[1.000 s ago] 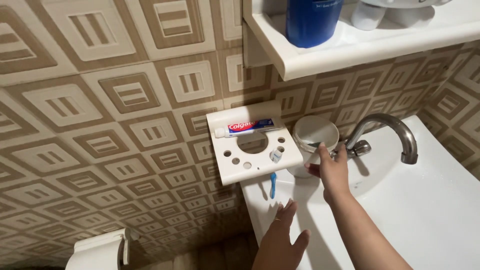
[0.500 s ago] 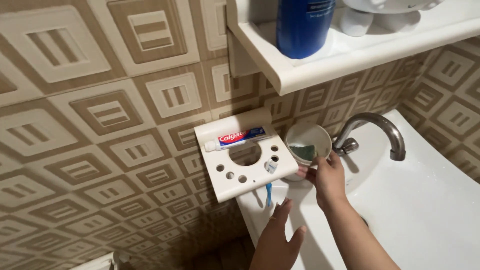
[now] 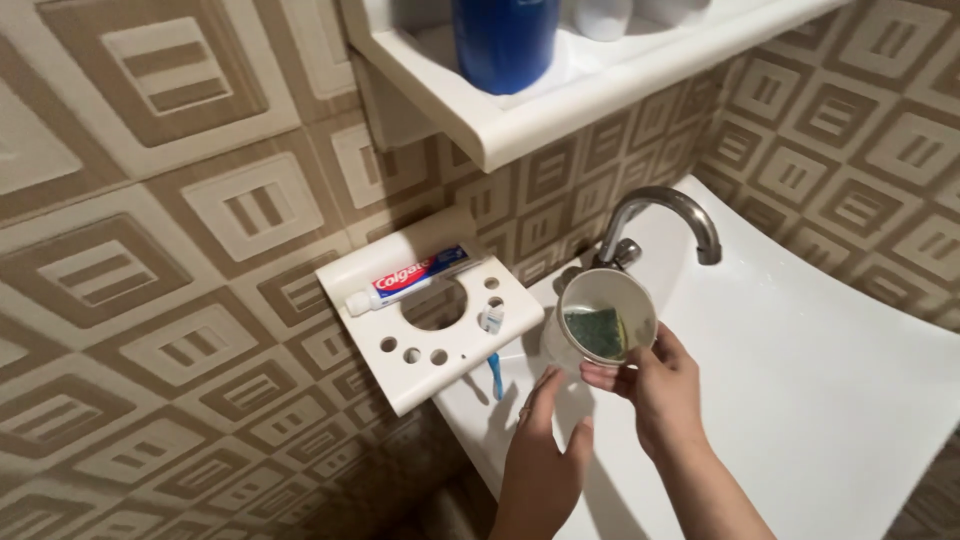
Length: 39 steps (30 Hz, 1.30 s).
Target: Organizing and moving various bathroom items including a toothbrush, toothpaste, soap dish, and face wash.
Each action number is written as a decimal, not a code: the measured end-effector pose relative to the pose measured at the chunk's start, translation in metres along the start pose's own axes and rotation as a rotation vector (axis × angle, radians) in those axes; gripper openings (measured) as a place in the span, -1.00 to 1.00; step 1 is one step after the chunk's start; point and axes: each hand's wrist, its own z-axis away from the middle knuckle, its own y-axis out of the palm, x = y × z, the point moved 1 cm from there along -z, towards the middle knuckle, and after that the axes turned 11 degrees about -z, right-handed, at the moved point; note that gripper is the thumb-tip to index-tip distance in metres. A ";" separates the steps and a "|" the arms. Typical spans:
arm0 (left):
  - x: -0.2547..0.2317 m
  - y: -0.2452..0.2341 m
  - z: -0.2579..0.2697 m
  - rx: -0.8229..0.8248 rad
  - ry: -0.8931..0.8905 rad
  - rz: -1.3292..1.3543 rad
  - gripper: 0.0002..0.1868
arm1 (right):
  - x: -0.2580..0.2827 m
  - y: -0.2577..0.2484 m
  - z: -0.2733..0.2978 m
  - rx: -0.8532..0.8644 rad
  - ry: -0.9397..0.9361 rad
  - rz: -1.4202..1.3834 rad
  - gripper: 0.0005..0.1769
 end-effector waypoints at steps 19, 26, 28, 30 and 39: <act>-0.117 0.088 0.032 0.208 -0.169 0.189 -0.32 | 0.074 -0.157 0.108 -0.279 -0.025 0.051 -0.45; -0.141 0.174 0.079 0.246 -0.071 0.374 -0.36 | 0.106 -0.236 0.150 -0.359 0.035 0.020 -0.39; -0.146 0.203 0.092 0.232 0.005 0.494 -0.37 | 0.116 -0.262 0.161 -0.386 0.033 0.020 -0.37; -0.160 0.222 0.108 0.259 -0.031 0.420 -0.38 | 0.124 -0.289 0.174 -0.391 0.023 -0.005 -0.37; -0.238 0.295 0.180 0.543 -0.208 0.306 -0.29 | 0.149 -0.416 0.221 -0.538 -0.008 -0.008 -0.43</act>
